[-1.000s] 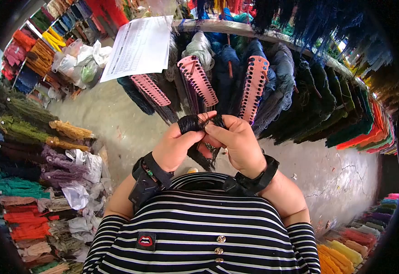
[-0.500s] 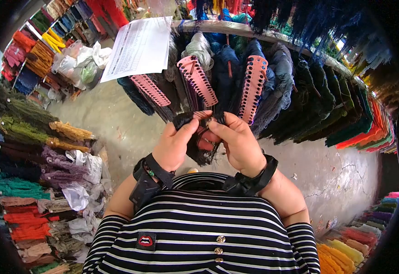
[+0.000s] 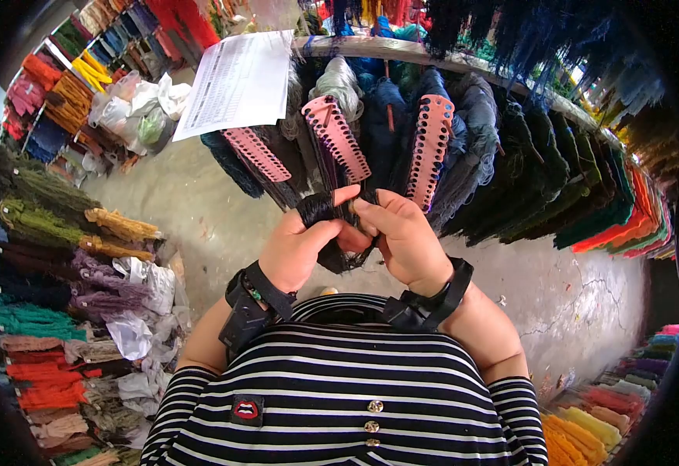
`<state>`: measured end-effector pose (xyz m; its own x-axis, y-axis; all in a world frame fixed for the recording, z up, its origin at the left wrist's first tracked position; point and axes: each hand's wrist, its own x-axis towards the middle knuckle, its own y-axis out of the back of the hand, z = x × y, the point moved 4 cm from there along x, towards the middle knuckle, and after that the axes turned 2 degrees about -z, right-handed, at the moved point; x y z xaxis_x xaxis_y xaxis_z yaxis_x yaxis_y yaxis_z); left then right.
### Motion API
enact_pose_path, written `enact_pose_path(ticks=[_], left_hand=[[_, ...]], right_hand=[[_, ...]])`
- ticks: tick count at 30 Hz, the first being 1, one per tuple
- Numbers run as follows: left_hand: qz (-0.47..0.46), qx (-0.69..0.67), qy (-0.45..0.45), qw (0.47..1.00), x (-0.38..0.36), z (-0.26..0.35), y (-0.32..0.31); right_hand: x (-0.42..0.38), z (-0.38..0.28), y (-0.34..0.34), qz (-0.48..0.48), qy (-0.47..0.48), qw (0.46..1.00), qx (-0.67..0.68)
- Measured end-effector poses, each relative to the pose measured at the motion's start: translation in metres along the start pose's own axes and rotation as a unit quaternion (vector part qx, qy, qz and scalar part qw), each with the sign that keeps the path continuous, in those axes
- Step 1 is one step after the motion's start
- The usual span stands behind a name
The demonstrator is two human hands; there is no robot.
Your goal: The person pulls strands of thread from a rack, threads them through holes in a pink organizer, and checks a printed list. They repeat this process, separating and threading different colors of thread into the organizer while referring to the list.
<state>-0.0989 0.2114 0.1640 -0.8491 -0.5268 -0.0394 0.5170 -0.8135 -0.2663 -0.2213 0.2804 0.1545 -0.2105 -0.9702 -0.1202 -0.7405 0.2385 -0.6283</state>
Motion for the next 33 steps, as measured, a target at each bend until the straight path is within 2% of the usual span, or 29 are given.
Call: enact_pose_path(ticks=[4, 7, 11, 14, 17, 22, 26, 28, 32, 33], left_hand=[[-0.003, 0.06, -0.011, 0.998, 0.0014, -0.0062, 0.0046], [-0.026, 0.08, -0.007, 0.996, 0.0001, -0.0048, 0.0038], [-0.032, 0.102, -0.01, 0.994, -0.0004, -0.0008, 0.0024], [-0.008, 0.047, -0.017, 0.999, 0.0017, -0.002, 0.0025], [-0.025, 0.006, -0.006, 1.0, 0.0016, -0.0051, 0.0043], [-0.038, 0.1, -0.011, 0.994, 0.0032, -0.0038, 0.0005], [-0.05, 0.116, -0.027, 0.992, 0.0049, -0.0042, 0.0001], [-0.047, 0.056, -0.01, 0.997, 0.0042, -0.0042, -0.0003], [-0.04, -0.008, 0.068, 0.997, 0.0016, 0.0002, 0.0001], [-0.039, -0.011, 0.064, 0.997, 0.0021, 0.0002, 0.0006]], right_hand=[[0.0021, 0.0071, -0.0004, -0.028, -0.028, 0.998, -0.04], [-0.0006, 0.0064, -0.0027, 0.001, -0.045, 0.997, -0.07], [-0.0002, 0.0076, -0.0011, -0.013, -0.034, 0.998, -0.048], [-0.0007, 0.0069, -0.0003, -0.029, -0.025, 0.999, -0.035], [-0.0005, 0.007, -0.0007, -0.024, -0.02, 0.999, -0.027], [-0.0028, 0.0073, 0.002, 0.004, -0.045, 0.994, -0.103], [-0.0014, 0.0072, 0.0011, -0.02, -0.023, 0.999, -0.034], [-0.004, 0.0035, -0.0034, -0.008, -0.017, 1.0, -0.016], [-0.0054, -0.0001, 0.0025, -0.002, 0.004, 0.996, -0.093], [-0.0064, -0.0015, 0.0021, 0.007, 0.0, 0.995, -0.1]])
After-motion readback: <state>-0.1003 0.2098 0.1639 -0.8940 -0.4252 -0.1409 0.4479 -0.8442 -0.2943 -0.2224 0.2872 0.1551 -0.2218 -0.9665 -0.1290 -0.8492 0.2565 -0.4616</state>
